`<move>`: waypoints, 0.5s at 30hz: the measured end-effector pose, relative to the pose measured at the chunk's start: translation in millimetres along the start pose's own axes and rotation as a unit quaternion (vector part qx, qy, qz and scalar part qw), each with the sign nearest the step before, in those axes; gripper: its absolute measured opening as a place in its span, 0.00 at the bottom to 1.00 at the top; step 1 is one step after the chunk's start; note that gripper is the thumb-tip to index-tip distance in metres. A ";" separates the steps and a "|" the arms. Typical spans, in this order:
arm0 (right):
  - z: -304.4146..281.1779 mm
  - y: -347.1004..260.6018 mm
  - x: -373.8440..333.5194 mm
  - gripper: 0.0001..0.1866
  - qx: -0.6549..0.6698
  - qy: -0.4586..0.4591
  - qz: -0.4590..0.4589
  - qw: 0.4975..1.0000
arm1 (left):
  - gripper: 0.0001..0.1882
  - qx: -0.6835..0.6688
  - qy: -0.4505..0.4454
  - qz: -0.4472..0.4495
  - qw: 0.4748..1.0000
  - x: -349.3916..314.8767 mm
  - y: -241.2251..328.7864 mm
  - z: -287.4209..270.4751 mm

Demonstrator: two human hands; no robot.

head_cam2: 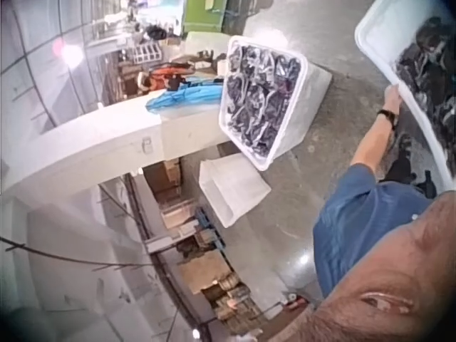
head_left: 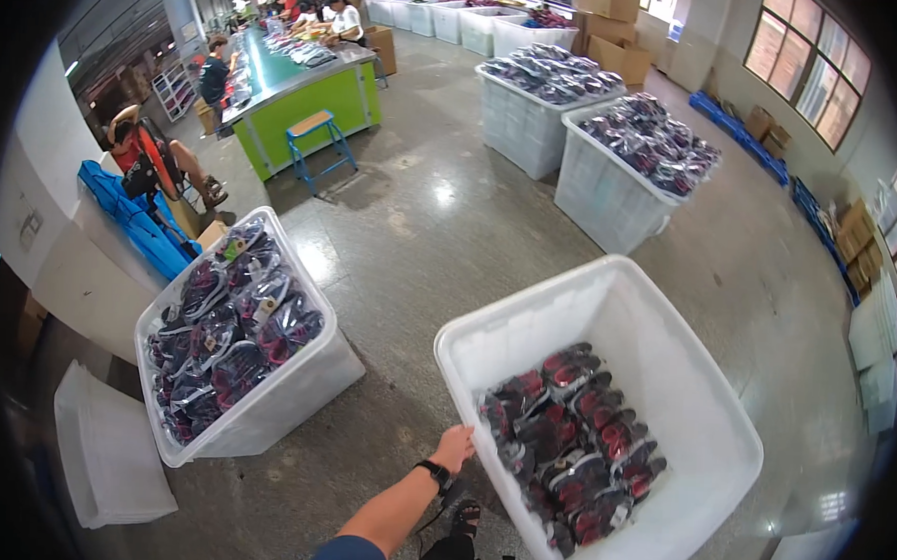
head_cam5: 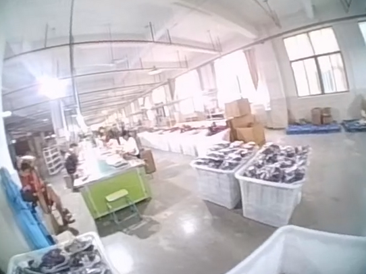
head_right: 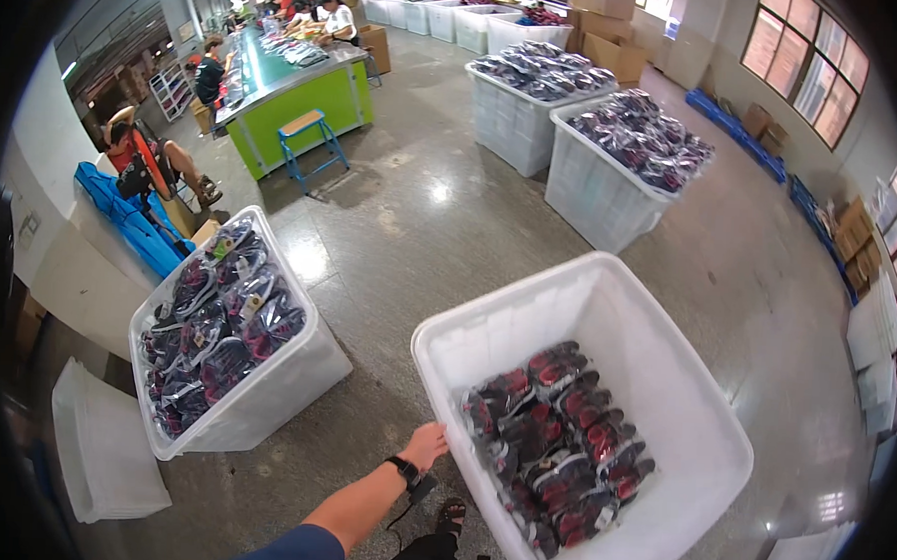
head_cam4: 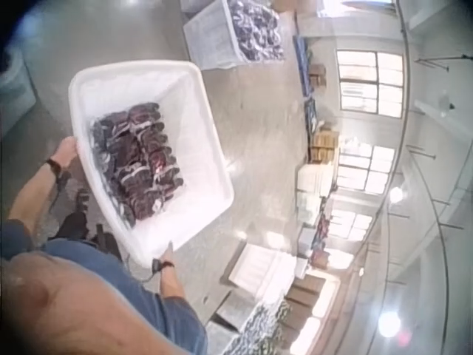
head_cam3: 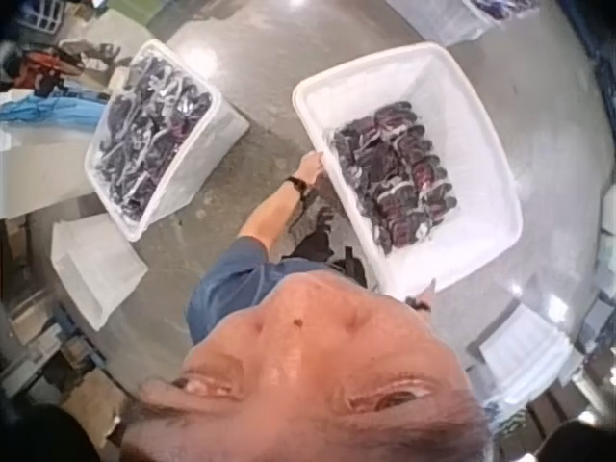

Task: Sorting packaged shoes from bins and placing them onto a conveyor belt workstation.

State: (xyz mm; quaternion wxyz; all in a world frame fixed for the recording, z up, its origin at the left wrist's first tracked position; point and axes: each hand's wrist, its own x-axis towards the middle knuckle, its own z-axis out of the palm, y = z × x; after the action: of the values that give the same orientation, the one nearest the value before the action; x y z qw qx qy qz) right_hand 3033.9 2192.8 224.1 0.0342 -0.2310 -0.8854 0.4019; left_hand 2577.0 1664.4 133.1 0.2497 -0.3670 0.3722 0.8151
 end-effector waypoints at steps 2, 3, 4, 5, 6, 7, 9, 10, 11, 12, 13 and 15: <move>14.5 40.5 221.2 0.34 0.141 -0.004 0.239 0.961 | 0.10 0.004 0.041 0.022 0.999 69.3 26.7 58.3; 16.9 49.9 343.4 0.30 0.205 0.001 0.349 0.914 | 0.08 -0.026 0.012 0.056 0.998 91.3 40.3 106.5; 61.6 94.6 361.2 0.27 0.009 -0.118 0.205 0.971 | 0.08 -0.015 0.001 0.050 0.999 87.1 66.1 85.7; 164.8 11.6 369.0 0.26 0.326 -0.016 0.321 0.889 | 0.08 0.034 0.005 0.073 0.997 67.8 94.2 46.7; 198.9 -61.7 404.1 0.23 0.225 -0.022 0.302 0.926 | 0.08 0.053 -0.023 0.090 0.994 60.4 114.6 30.6; 233.8 -90.4 441.3 0.25 0.203 0.002 0.308 0.929 | 0.08 0.043 -0.010 0.090 0.995 61.0 124.6 13.1; 306.0 -135.3 515.1 0.16 0.153 0.014 0.277 0.948 | 0.08 0.038 0.041 0.099 0.994 59.4 127.6 -40.0; 340.3 -161.3 547.9 0.16 0.216 0.011 0.234 0.948 | 0.08 0.011 0.128 0.081 0.988 52.4 126.5 -59.3; 370.5 -188.9 575.9 0.16 0.183 -0.037 0.239 0.953 | 0.07 -0.033 0.168 0.101 0.980 49.1 109.4 -100.8; 401.2 -226.3 616.6 0.17 0.158 -0.083 0.238 0.955 | 0.07 -0.048 0.189 0.119 0.974 49.2 87.3 -161.1; 425.4 -256.5 647.0 0.16 0.174 -0.069 0.234 0.954 | 0.13 -0.056 0.270 0.126 0.953 35.4 71.1 -169.2; 472.9 -314.5 691.6 0.16 0.197 -0.082 0.226 0.950 | 0.13 -0.188 0.391 0.058 0.899 22.8 -0.6 -251.3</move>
State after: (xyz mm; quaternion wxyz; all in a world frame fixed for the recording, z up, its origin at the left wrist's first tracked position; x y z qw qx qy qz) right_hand 2181.3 1986.2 47.3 -0.0853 -0.3803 -0.7130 0.5828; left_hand 2667.3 1469.3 1.0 -0.0371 -0.6739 0.2998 0.6742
